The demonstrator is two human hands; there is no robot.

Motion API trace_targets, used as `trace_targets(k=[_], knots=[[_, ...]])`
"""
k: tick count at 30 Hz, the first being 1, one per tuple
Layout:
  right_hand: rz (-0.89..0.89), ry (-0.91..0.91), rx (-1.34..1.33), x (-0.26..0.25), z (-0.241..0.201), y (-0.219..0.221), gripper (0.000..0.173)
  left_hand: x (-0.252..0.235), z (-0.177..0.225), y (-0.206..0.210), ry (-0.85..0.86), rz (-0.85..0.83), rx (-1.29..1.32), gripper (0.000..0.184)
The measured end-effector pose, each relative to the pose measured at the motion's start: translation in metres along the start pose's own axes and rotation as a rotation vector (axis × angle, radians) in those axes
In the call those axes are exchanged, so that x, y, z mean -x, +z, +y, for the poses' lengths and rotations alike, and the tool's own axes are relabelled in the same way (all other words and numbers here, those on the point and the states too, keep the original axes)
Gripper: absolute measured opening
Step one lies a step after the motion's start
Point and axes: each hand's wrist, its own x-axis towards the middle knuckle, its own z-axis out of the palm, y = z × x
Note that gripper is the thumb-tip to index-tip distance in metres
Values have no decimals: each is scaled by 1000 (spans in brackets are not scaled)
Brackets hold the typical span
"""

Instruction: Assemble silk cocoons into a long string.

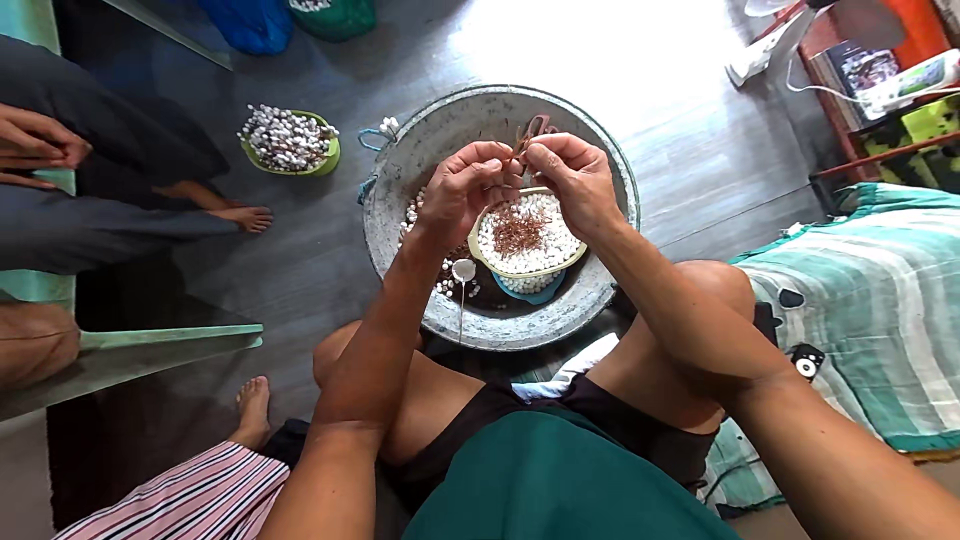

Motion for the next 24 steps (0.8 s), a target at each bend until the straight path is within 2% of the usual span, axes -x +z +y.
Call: trace_targets(k=[8, 16, 20, 24], knots=[[20, -14, 49, 1, 2, 0, 17, 1, 0, 8, -7, 125, 20, 26], [14, -82, 127, 4, 1, 5, 16, 3, 2, 7, -18, 49, -44, 20], [28, -92, 182, 10, -5, 7, 16, 8, 6, 11, 68, 11, -187, 16], [61, -61, 178, 16, -14, 14, 17, 15, 12, 18, 234, 16, -431, 14]])
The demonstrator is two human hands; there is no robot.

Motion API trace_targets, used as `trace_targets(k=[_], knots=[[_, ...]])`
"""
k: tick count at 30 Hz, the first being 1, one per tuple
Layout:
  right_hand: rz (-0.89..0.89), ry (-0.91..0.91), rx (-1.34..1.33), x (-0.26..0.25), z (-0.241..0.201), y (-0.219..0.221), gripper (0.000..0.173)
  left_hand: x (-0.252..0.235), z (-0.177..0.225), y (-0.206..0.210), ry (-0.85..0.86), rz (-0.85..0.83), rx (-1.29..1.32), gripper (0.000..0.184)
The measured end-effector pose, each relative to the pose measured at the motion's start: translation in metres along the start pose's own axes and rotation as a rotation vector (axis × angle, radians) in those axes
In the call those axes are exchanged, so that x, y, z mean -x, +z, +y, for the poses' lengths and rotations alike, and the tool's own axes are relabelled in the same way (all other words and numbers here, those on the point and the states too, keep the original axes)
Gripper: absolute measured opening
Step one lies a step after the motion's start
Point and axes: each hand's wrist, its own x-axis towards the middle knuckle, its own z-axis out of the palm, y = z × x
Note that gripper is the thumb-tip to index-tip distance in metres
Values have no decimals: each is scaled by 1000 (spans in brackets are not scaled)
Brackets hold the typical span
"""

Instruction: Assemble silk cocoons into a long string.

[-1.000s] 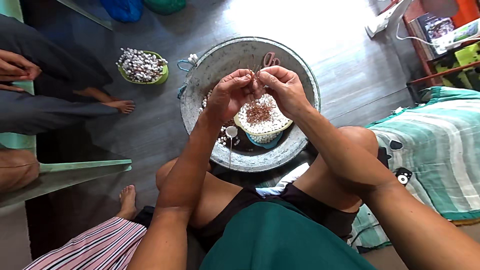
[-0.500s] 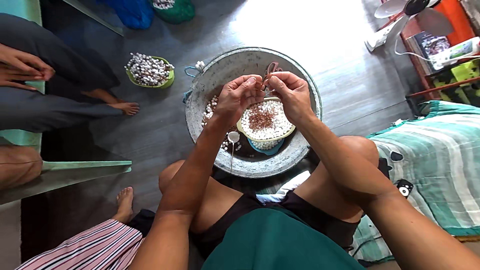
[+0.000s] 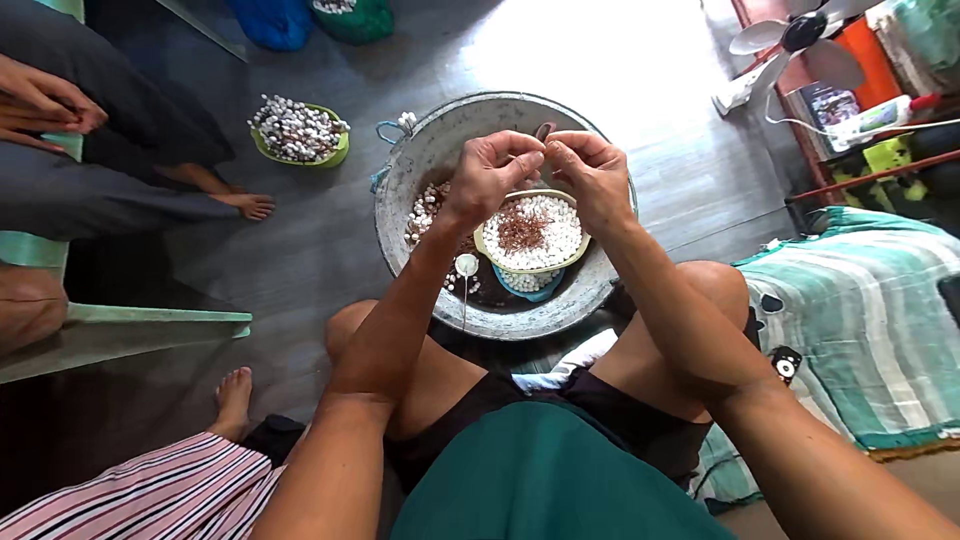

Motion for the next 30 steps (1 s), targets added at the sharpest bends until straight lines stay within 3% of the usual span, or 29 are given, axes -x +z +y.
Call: trace_targets(k=[3, 5, 9, 13, 22, 30], knots=[[56, 71, -17, 5, -13, 7, 30, 5, 7, 5, 18, 28, -76, 11], [123, 88, 4, 14, -17, 15, 35, 7, 8, 10, 21, 140, -17, 12], [107, 106, 75, 39, -8, 41, 28, 9, 6, 13, 19, 349, 97, 12], [142, 56, 50, 40, -2, 69, 26, 12, 1, 15, 82, 455, 63, 10], [198, -111, 13, 12, -4, 85, 20, 14, 12, 6, 120, 449, -1, 10], [179, -27, 113, 6, -16, 81, 22, 13, 14, -7, 113, 393, 7, 15]])
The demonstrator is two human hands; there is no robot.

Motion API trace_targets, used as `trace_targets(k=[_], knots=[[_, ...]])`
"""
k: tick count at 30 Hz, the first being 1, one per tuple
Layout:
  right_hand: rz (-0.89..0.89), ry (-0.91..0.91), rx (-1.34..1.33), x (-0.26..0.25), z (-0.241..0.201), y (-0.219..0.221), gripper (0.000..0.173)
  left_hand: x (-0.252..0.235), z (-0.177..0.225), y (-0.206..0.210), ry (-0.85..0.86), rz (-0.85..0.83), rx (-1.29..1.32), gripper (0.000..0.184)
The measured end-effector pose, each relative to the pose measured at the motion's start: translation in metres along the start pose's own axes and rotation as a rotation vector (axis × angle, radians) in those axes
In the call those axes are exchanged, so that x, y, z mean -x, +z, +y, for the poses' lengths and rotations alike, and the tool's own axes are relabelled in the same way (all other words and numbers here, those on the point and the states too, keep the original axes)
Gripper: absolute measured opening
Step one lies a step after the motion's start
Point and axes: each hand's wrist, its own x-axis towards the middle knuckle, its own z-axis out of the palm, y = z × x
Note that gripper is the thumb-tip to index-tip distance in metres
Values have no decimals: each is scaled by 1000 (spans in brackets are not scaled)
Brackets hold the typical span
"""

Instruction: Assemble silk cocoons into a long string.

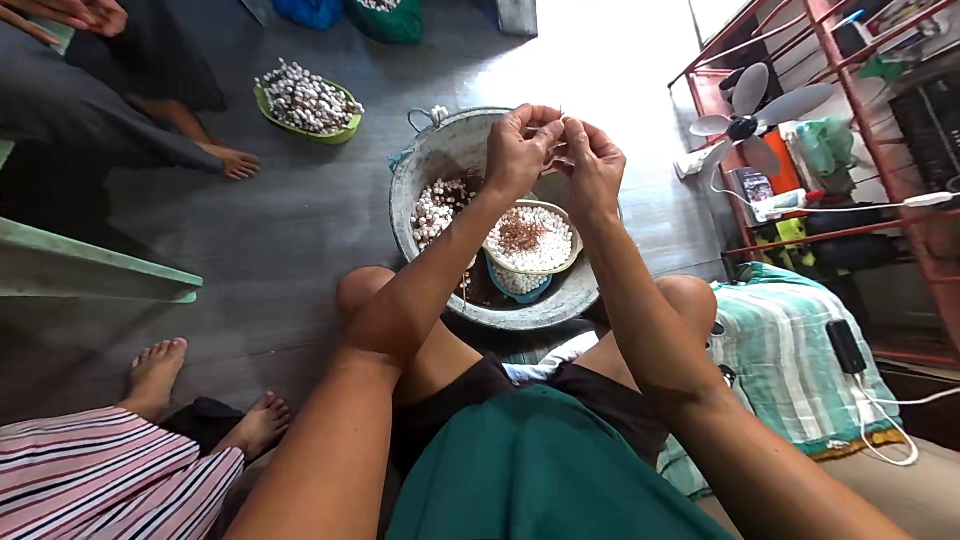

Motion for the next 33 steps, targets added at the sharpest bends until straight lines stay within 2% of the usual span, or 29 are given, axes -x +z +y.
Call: trace_targets(k=[5, 10, 16, 19, 21, 23, 25, 27, 30, 33], knots=[[12, 79, 125, -1, -7, -3, 22, -6, 1, -5, 24, -57, -165, 14], [-14, 168, 83, 1, -12, 1, 22, -12, 3, -17, 54, -238, -174, 10], [-24, 171, 33, -2, -6, 3, 22, -11, 0, -24, 18, -232, -150, 14], [-33, 156, 14, 0, 1, -1, 30, -14, 4, -24, -22, -225, -36, 12], [-214, 55, 231, 24, 29, -12, 35, -16, 6, -28, -50, -193, 45, 11], [-502, -84, 601, 62, 78, -23, 30, -23, 14, -36, -87, -172, 121, 12], [-746, -77, 848, 102, 133, -31, 22, -26, 21, -44, -133, -164, 180, 14], [-908, -49, 1003, 122, 177, -28, 26, -28, 27, -50, -130, -148, 212, 13], [-1048, -63, 1099, 136, 216, -20, 30, -31, 29, -58, -82, -137, 193, 12], [-1082, -77, 1114, 142, 227, -9, 33, -32, 30, -63, -64, -134, 180, 10]])
